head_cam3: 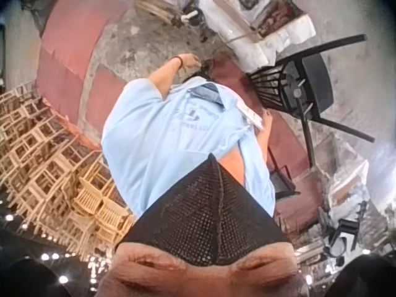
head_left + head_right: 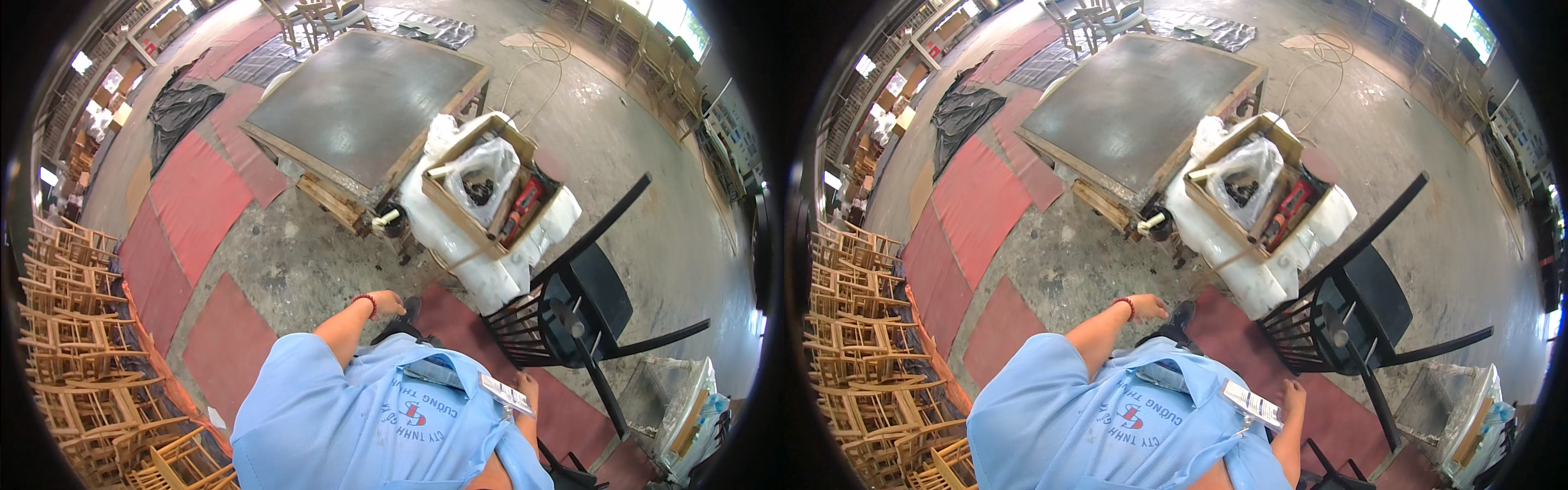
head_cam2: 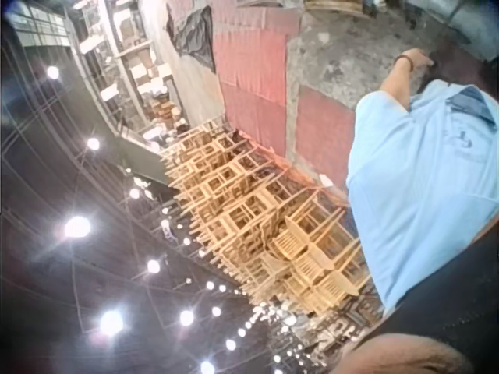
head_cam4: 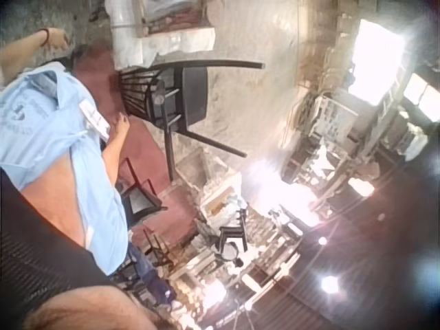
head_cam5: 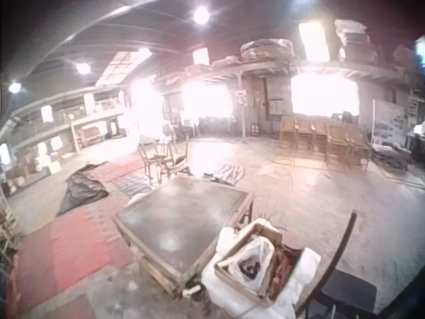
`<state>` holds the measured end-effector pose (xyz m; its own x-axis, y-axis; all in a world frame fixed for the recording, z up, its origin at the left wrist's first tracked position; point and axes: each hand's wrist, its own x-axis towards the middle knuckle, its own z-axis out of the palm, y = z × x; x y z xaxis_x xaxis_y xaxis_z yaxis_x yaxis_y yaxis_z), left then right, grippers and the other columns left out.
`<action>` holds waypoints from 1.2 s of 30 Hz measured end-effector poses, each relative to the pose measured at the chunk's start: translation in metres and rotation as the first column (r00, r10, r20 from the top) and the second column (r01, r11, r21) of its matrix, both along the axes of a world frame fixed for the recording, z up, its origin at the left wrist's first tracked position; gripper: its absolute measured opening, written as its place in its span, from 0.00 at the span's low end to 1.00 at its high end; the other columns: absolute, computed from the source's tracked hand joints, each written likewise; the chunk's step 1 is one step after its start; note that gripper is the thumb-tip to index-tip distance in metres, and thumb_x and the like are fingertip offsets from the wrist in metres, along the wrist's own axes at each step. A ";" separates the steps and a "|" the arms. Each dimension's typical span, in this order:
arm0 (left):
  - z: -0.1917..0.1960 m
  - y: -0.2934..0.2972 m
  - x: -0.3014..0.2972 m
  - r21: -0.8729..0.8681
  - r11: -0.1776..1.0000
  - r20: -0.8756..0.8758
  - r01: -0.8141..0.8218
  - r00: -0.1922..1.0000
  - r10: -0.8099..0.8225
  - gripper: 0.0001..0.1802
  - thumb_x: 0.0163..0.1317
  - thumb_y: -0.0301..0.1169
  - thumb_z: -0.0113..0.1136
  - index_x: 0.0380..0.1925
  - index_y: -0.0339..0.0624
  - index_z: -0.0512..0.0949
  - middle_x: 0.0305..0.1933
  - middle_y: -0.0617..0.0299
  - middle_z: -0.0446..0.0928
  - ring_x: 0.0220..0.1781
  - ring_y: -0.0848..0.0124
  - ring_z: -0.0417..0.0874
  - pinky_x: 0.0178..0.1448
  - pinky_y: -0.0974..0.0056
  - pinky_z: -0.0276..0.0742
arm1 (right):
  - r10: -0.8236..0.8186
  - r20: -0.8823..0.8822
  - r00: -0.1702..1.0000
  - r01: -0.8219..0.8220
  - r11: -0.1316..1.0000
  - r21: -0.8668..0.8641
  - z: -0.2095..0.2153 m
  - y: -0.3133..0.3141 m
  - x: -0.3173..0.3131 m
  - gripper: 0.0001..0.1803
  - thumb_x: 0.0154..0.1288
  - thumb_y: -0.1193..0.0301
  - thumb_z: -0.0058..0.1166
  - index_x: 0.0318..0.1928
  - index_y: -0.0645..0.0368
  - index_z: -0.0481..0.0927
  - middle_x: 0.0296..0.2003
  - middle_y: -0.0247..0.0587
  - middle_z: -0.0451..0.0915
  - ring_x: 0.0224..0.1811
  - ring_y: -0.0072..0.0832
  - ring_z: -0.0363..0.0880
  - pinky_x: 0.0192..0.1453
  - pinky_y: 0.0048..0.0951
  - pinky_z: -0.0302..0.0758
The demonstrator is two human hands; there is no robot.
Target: The person lifts and positions a black chair, then uses a red power sander to smooth the chair legs. They walk to a workbench, use a small tool to scrape or clean a white plastic piece, and handle a black cylindrical object. Other workers are visible in the background.
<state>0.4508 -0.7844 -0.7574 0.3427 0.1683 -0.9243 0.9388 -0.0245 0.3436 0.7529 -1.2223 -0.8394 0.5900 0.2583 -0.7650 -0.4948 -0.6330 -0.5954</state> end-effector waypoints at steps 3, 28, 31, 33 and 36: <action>-0.024 0.033 -0.015 -0.077 0.997 -0.009 -0.015 1.000 0.014 0.31 0.68 0.46 0.58 0.69 0.49 0.70 0.70 0.54 0.72 0.66 0.56 0.77 0.60 0.48 0.81 | -0.182 -0.079 0.980 0.178 0.982 -0.059 0.004 0.006 -0.028 0.17 0.68 0.66 0.58 0.51 0.64 0.80 0.37 0.40 0.82 0.31 0.29 0.82 0.33 0.30 0.80; 0.074 -0.152 0.263 0.290 0.955 0.833 0.068 0.473 -0.287 0.41 0.58 0.35 0.72 0.70 0.42 0.64 0.65 0.43 0.73 0.69 0.54 0.73 0.70 0.54 0.69 | -0.915 0.302 0.268 0.690 0.401 0.602 0.113 -0.128 0.099 0.44 0.60 0.65 0.70 0.72 0.57 0.61 0.55 0.40 0.74 0.60 0.34 0.73 0.67 0.38 0.69; 0.048 -0.195 0.309 0.134 0.988 0.881 -0.073 0.465 -0.085 0.40 0.57 0.36 0.74 0.68 0.45 0.65 0.61 0.49 0.75 0.64 0.60 0.76 0.67 0.58 0.72 | -0.860 0.371 0.350 0.548 0.509 0.664 0.100 -0.136 0.131 0.41 0.59 0.66 0.70 0.70 0.59 0.65 0.55 0.39 0.73 0.60 0.31 0.71 0.69 0.35 0.68; 0.025 -0.201 0.338 -0.094 0.991 0.853 -0.096 0.505 0.130 0.33 0.59 0.37 0.74 0.62 0.47 0.69 0.54 0.58 0.76 0.51 0.70 0.79 0.57 0.65 0.77 | -0.763 0.481 0.431 0.465 0.645 0.606 0.085 -0.134 0.146 0.36 0.58 0.64 0.71 0.64 0.60 0.72 0.54 0.39 0.75 0.59 0.31 0.72 0.68 0.35 0.68; 0.006 -0.202 0.360 0.061 0.993 0.945 -0.103 0.326 -0.024 0.29 0.59 0.34 0.74 0.58 0.46 0.71 0.51 0.61 0.77 0.47 0.74 0.79 0.52 0.66 0.78 | -0.662 0.551 0.509 0.436 0.750 0.498 0.064 -0.125 0.160 0.32 0.54 0.59 0.73 0.56 0.60 0.77 0.52 0.41 0.77 0.57 0.32 0.74 0.67 0.35 0.68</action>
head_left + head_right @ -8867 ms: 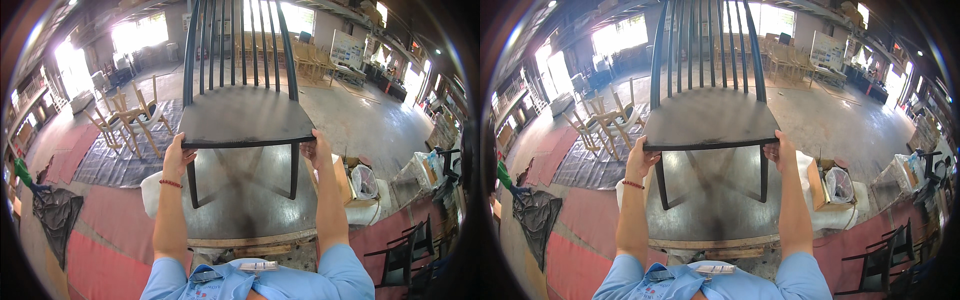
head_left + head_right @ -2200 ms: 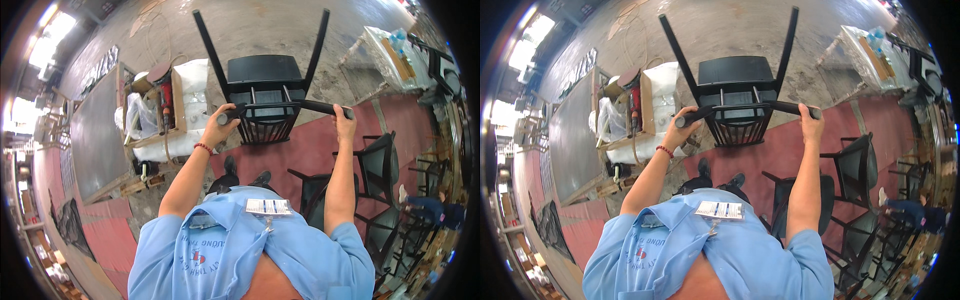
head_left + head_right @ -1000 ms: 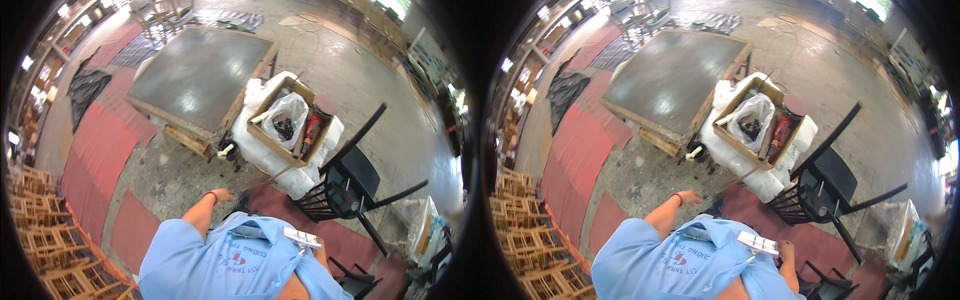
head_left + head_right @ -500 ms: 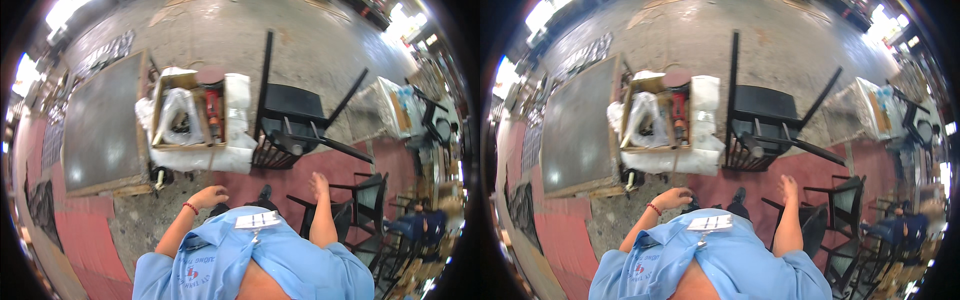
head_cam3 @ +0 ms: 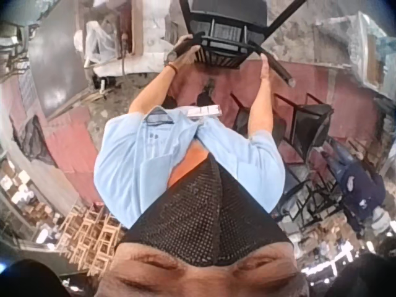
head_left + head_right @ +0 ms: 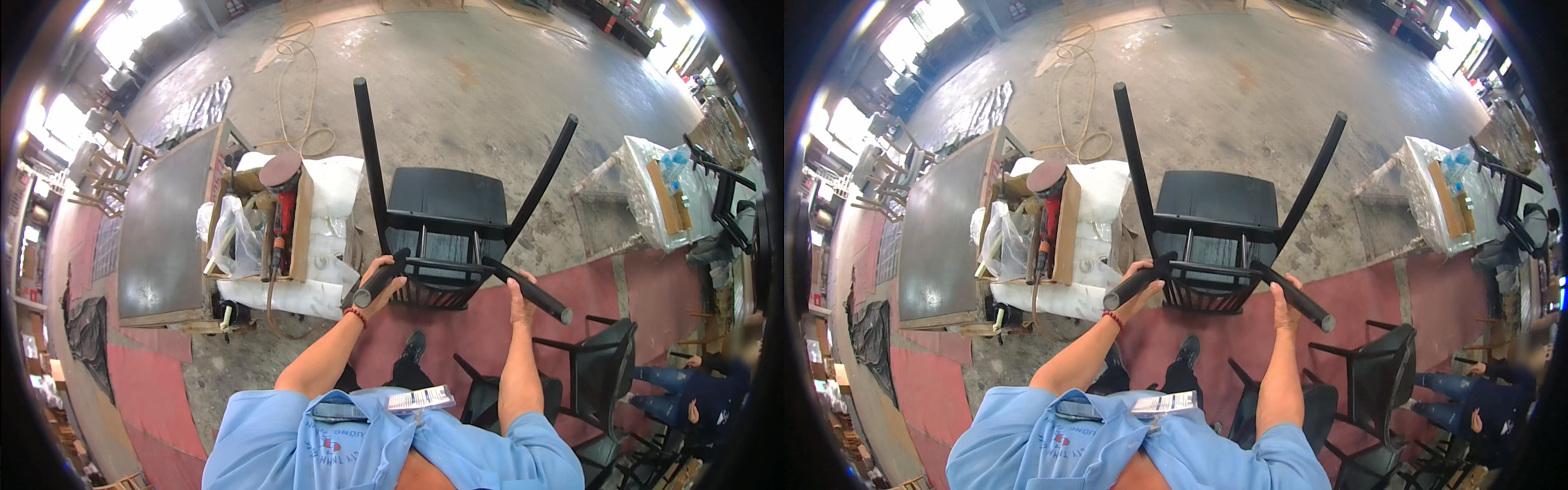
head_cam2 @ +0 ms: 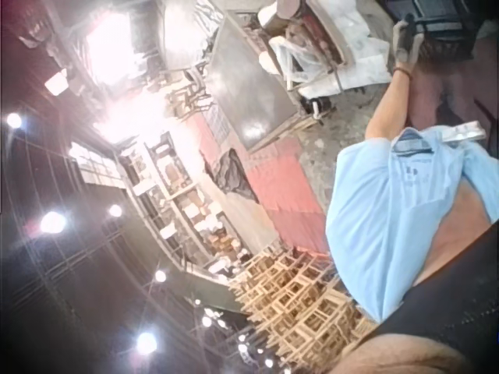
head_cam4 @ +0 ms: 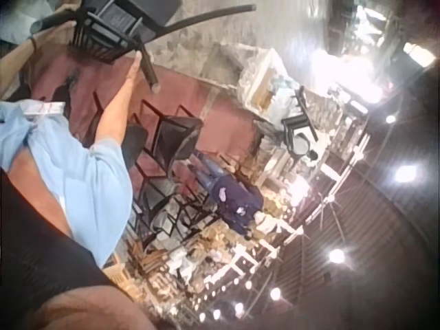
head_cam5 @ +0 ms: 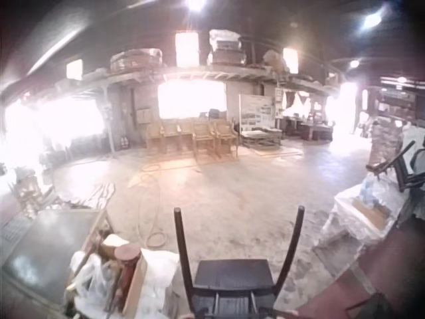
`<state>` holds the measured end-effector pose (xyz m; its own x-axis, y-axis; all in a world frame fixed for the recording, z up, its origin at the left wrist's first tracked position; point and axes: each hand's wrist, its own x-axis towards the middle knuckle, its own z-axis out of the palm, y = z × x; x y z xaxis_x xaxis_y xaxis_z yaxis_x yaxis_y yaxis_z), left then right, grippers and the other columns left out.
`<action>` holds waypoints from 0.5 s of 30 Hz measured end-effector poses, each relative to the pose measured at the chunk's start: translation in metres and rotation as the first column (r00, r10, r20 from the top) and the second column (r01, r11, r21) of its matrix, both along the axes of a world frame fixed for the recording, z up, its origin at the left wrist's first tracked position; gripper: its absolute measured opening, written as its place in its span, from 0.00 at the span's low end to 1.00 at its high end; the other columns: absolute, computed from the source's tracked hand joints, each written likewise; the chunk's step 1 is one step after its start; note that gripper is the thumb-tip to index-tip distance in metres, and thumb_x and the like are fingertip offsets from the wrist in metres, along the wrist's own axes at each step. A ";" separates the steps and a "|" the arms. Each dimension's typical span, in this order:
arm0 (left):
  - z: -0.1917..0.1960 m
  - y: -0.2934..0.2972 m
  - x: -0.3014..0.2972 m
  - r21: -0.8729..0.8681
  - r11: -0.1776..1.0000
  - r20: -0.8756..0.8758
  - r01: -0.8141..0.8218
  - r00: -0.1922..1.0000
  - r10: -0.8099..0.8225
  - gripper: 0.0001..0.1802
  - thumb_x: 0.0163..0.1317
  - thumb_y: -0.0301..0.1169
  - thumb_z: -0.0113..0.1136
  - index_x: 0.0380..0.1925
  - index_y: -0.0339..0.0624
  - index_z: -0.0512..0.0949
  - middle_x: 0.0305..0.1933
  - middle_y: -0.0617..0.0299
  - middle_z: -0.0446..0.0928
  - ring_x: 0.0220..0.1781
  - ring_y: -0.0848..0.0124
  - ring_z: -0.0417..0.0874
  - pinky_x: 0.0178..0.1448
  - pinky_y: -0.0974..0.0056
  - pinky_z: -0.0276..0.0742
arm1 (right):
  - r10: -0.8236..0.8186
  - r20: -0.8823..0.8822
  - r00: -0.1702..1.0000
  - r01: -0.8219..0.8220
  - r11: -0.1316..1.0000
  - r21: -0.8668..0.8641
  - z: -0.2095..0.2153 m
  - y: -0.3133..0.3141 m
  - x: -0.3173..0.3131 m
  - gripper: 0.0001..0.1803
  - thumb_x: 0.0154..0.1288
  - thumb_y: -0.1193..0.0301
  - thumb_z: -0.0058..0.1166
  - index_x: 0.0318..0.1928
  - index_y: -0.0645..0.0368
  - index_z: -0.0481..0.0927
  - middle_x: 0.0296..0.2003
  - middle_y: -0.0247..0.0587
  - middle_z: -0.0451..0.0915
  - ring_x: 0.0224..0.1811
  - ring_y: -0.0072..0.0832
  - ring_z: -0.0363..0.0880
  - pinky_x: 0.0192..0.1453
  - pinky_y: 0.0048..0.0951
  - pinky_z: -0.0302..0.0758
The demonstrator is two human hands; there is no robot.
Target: The person lifts and positions a black chair, then uses a red power sander to smooth the chair legs. They walk to a workbench, use a small tool to scrape or clean a white plastic piece, and handle a black cylindrical object. Other workers are visible in the background.
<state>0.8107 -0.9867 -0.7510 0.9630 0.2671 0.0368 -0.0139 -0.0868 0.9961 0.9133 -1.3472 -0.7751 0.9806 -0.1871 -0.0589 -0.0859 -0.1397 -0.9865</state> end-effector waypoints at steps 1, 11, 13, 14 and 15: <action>0.001 0.000 0.007 -0.077 0.997 -0.017 -0.005 1.000 0.003 0.24 0.59 0.31 0.73 0.53 0.46 0.72 0.46 0.64 0.77 0.44 0.75 0.78 0.50 0.66 0.78 | -0.038 0.074 0.997 0.028 0.991 0.134 -0.003 0.007 0.007 0.27 0.54 0.63 0.71 0.52 0.60 0.79 0.50 0.38 0.78 0.56 0.31 0.74 0.65 0.33 0.69; 0.142 0.021 0.158 -0.270 0.928 -0.017 -0.258 0.965 0.263 0.14 0.50 0.21 0.75 0.32 0.41 0.78 0.32 0.69 0.75 0.34 0.77 0.76 0.41 0.68 0.71 | -0.095 0.199 0.975 -0.004 0.895 0.447 0.104 0.039 0.129 0.10 0.49 0.81 0.66 0.33 0.59 0.81 0.32 0.34 0.81 0.33 0.26 0.79 0.45 0.31 0.77; 0.167 0.027 0.157 -0.216 0.950 0.055 -0.226 0.968 0.243 0.14 0.50 0.22 0.76 0.31 0.42 0.77 0.30 0.70 0.74 0.33 0.78 0.74 0.39 0.69 0.70 | -0.086 0.268 0.960 -0.035 0.909 0.415 0.132 0.043 0.126 0.08 0.49 0.81 0.64 0.32 0.60 0.81 0.30 0.32 0.80 0.32 0.25 0.78 0.43 0.30 0.76; 0.179 0.030 0.152 -0.188 0.955 0.081 -0.230 0.965 0.248 0.14 0.50 0.22 0.76 0.31 0.42 0.77 0.30 0.70 0.73 0.33 0.78 0.74 0.39 0.69 0.70 | -0.093 0.288 0.953 -0.024 0.925 0.379 0.146 0.043 0.119 0.08 0.49 0.81 0.63 0.32 0.60 0.81 0.31 0.32 0.79 0.32 0.25 0.78 0.44 0.29 0.75; 0.193 0.033 0.145 -0.182 0.958 0.138 -0.223 0.958 0.250 0.14 0.50 0.24 0.76 0.30 0.40 0.76 0.29 0.70 0.74 0.32 0.78 0.74 0.38 0.69 0.71 | -0.086 0.325 0.942 -0.043 0.927 0.371 0.161 0.044 0.112 0.08 0.49 0.81 0.62 0.32 0.60 0.81 0.31 0.32 0.79 0.33 0.24 0.77 0.44 0.29 0.75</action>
